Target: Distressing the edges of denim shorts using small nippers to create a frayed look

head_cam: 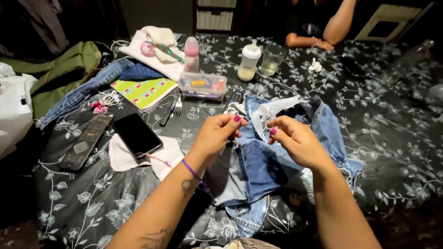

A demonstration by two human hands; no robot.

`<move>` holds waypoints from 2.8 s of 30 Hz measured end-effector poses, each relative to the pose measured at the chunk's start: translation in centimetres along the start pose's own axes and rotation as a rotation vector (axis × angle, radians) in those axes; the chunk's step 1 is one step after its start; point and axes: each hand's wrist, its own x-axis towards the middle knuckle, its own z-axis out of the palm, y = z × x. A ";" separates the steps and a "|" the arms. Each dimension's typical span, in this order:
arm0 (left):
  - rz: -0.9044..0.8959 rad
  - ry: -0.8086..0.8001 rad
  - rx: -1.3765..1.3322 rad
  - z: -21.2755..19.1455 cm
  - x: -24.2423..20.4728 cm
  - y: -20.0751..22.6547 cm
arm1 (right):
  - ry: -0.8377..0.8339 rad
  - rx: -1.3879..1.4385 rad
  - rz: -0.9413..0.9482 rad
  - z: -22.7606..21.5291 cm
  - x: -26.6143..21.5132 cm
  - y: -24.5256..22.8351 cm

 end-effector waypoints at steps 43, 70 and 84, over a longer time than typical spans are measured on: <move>0.284 -0.140 0.282 0.2 -2.0 3.7 | -0.092 0.020 -0.639 2.8 2.0 -2.7; 0.355 -0.099 0.339 0.5 -2.8 4.6 | -0.101 0.132 -0.518 3.7 -0.3 -3.0; 0.776 -0.179 0.523 1.8 -3.7 5.0 | -0.013 0.046 -0.501 4.9 -0.5 -0.8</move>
